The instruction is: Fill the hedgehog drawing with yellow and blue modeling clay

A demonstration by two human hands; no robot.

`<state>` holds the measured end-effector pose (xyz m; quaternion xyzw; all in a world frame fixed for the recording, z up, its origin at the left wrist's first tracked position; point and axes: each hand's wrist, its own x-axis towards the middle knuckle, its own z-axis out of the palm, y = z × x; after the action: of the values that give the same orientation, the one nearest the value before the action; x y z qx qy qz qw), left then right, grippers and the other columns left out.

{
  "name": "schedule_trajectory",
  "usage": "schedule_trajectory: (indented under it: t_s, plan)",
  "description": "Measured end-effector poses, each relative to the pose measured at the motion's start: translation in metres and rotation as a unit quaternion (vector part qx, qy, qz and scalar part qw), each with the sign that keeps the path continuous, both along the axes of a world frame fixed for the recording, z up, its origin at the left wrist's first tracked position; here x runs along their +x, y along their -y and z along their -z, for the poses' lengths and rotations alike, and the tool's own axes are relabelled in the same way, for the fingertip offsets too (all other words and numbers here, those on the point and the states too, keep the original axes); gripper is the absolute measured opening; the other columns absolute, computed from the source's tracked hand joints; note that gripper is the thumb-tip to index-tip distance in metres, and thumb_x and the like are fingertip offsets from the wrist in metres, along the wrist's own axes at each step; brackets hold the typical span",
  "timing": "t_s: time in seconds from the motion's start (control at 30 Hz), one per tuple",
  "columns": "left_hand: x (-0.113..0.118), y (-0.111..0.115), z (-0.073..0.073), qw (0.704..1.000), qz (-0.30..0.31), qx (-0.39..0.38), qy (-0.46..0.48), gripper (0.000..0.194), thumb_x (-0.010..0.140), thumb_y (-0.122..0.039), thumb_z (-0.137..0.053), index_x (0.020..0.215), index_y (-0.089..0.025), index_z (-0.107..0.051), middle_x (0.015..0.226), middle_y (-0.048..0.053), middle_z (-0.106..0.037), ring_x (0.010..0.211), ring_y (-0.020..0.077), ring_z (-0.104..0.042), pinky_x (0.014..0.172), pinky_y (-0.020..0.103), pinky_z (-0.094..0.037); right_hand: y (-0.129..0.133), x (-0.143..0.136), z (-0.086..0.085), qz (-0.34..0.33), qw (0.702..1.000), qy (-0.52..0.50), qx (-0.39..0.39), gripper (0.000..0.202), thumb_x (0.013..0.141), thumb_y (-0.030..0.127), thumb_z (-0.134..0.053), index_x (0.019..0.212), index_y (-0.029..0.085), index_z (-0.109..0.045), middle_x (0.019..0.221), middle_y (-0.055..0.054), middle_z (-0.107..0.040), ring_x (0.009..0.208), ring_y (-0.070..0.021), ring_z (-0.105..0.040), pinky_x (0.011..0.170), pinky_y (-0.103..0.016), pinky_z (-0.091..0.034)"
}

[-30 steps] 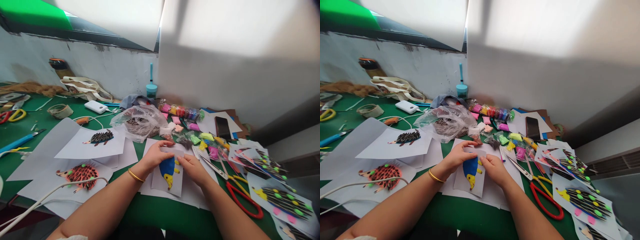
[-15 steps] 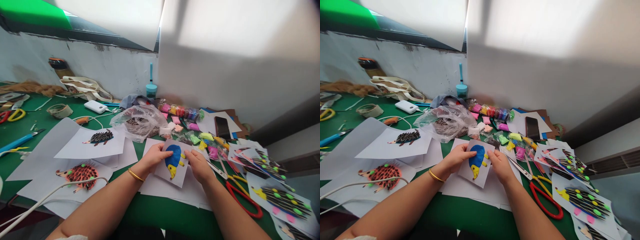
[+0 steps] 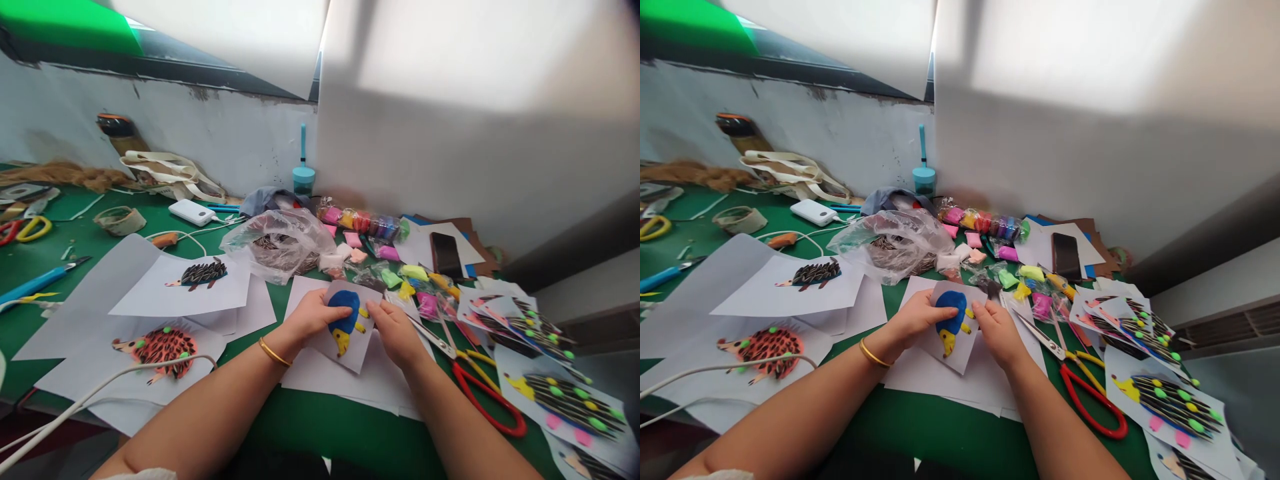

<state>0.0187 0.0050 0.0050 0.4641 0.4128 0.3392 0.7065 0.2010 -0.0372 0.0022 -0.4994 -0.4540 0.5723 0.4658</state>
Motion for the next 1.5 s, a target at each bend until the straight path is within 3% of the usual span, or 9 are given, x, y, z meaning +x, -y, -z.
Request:
schedule_trajectory:
  t_s: [0.13,0.3,0.4,0.6,0.83,1.0,1.17,1.33,1.5]
  plan:
    - [-0.0008,-0.0017,-0.0018,1.0,-0.006,-0.009,0.024,0.051,0.056,-0.043,-0.089,0.091,-0.01,-0.073,0.09,0.011,-0.075,0.078,0.0215,-0.069,0.074,0.032,-0.055,-0.0017,0.0037,0.0022,0.039,0.999,0.019,0.001,0.037,0.082,0.055,-0.065,0.082,0.018,-0.068,0.068,-0.002,-0.069,0.058,-0.0162,-0.06,0.058,-0.027,-0.051]
    - [-0.0012,-0.0034,-0.0016,0.999,-0.037,-0.003,0.004,0.05,0.053,-0.046,-0.089,0.087,-0.012,-0.074,0.085,0.009,-0.075,0.074,0.0202,-0.068,0.072,0.03,-0.054,-0.002,0.0051,0.0051,0.017,1.0,0.006,-0.006,0.037,0.083,0.055,-0.065,0.084,0.018,-0.067,0.072,-0.002,-0.07,0.062,-0.0168,-0.062,0.061,-0.028,-0.052]
    - [-0.0023,-0.0035,-0.0027,1.0,-0.029,0.011,-0.004,0.049,0.061,-0.052,-0.084,0.087,-0.011,-0.074,0.086,0.01,-0.075,0.074,0.0201,-0.067,0.07,0.03,-0.053,-0.002,0.0045,0.0054,0.041,0.999,0.009,-0.01,0.038,0.082,0.056,-0.066,0.081,0.018,-0.067,0.068,-0.002,-0.069,0.061,-0.017,-0.062,0.058,-0.027,-0.05]
    - [-0.0031,-0.0048,-0.0015,0.998,-0.046,0.041,0.002,0.045,0.065,-0.05,-0.081,0.085,-0.011,-0.073,0.084,0.008,-0.073,0.073,0.0183,-0.065,0.068,0.028,-0.05,-0.0003,0.0,0.0012,0.012,1.0,-0.008,-0.014,0.047,0.078,0.06,-0.068,0.099,0.017,-0.071,0.085,-0.007,-0.075,0.077,-0.0249,-0.069,0.071,-0.035,-0.055]
    - [-0.003,-0.0047,-0.002,0.998,-0.048,0.022,0.026,0.048,0.077,-0.059,-0.069,0.088,-0.012,-0.073,0.089,0.009,-0.074,0.081,0.0202,-0.067,0.074,0.03,-0.05,-0.0002,-0.0009,0.0025,0.015,1.0,0.021,-0.015,0.054,0.077,0.064,-0.066,0.102,0.016,-0.072,0.085,-0.008,-0.075,0.076,-0.0259,-0.068,0.07,-0.037,-0.054]
    - [-0.0033,-0.0045,-0.0028,0.998,-0.052,0.01,0.03,0.046,0.062,-0.047,-0.085,0.087,-0.011,-0.073,0.083,0.008,-0.074,0.072,0.0179,-0.066,0.069,0.028,-0.051,0.0004,-0.0015,0.0028,-0.002,1.0,0.001,-0.01,0.052,0.078,0.062,-0.067,0.102,0.016,-0.072,0.083,-0.007,-0.075,0.074,-0.0257,-0.068,0.068,-0.037,-0.054]
    - [-0.0037,-0.0039,-0.004,0.997,-0.039,-0.028,0.063,0.05,0.07,-0.056,-0.077,0.089,-0.01,-0.073,0.084,0.01,-0.075,0.074,0.0201,-0.068,0.071,0.031,-0.053,0.0003,-0.0017,0.002,0.003,1.0,0.021,-0.004,0.053,0.076,0.063,-0.067,0.099,0.016,-0.073,0.082,-0.007,-0.074,0.076,-0.0256,-0.067,0.071,-0.037,-0.053]
    - [-0.0035,-0.0051,-0.0043,0.998,-0.047,-0.018,0.045,0.047,0.056,-0.048,-0.088,0.078,-0.01,-0.073,0.076,0.008,-0.073,0.066,0.0171,-0.066,0.066,0.028,-0.052,0.0004,-0.0014,0.0033,0.003,0.998,0.061,-0.004,0.052,0.075,0.065,-0.066,0.091,0.016,-0.072,0.072,-0.006,-0.071,0.071,-0.0246,-0.065,0.068,-0.037,-0.053]
    - [-0.0041,-0.0046,-0.0039,0.997,-0.029,-0.026,0.061,0.048,0.064,-0.052,-0.083,0.084,-0.01,-0.073,0.082,0.01,-0.075,0.069,0.0191,-0.068,0.069,0.03,-0.054,0.0003,-0.0005,0.0037,0.005,0.998,0.07,-0.003,0.052,0.075,0.067,-0.065,0.084,0.016,-0.072,0.069,-0.005,-0.069,0.069,-0.024,-0.063,0.064,-0.035,-0.051]
